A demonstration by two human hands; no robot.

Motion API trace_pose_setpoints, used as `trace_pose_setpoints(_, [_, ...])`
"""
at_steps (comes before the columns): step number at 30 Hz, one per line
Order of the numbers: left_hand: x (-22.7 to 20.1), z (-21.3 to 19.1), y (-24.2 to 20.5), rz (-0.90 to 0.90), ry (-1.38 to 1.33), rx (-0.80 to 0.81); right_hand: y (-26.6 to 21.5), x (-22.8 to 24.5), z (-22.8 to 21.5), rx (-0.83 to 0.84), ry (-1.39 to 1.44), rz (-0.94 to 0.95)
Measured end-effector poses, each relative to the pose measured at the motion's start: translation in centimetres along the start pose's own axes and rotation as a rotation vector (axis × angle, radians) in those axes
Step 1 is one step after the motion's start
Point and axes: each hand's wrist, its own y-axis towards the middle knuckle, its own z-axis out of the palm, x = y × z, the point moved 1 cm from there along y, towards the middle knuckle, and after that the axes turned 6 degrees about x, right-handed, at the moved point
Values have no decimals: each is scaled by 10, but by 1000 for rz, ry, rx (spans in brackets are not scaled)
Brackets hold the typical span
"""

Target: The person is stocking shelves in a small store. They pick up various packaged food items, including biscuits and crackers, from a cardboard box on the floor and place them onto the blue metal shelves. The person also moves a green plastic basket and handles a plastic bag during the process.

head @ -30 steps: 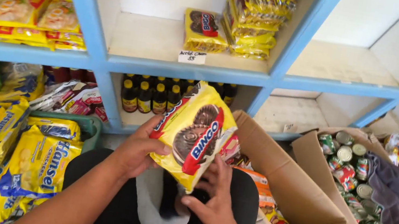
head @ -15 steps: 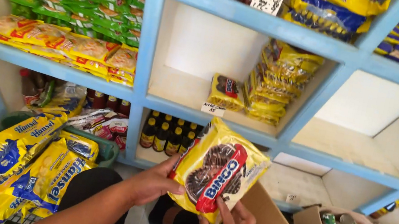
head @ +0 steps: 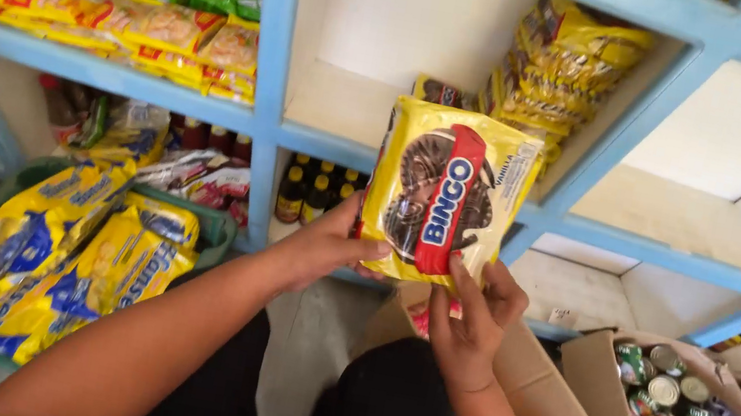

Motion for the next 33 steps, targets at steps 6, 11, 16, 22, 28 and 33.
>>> trace_pose_setpoints(6, [5, -60, 67, -44, 214, -121, 60, -50, 53, 38, 56, -78])
trace_pose_setpoints(11, [2, -104, 138, -2, 228, -252, 142, -112, 99, 161, 40, -184])
trace_pose_setpoints(16, [19, -159, 219, 106, 202, -267, 198, -166, 146, 189, 72, -165])
trace_pose_setpoints(22, [45, -205, 283, 52, 264, -284, 218, -220, 192, 230, 107, -88])
trace_pose_setpoints(28, [100, -247, 320, -89, 417, -303, 200, -264, 230, 207, 84, 41])
trace_pose_setpoints(33, [112, -245, 336, -148, 448, -348, 189, -276, 227, 159, 76, 41])
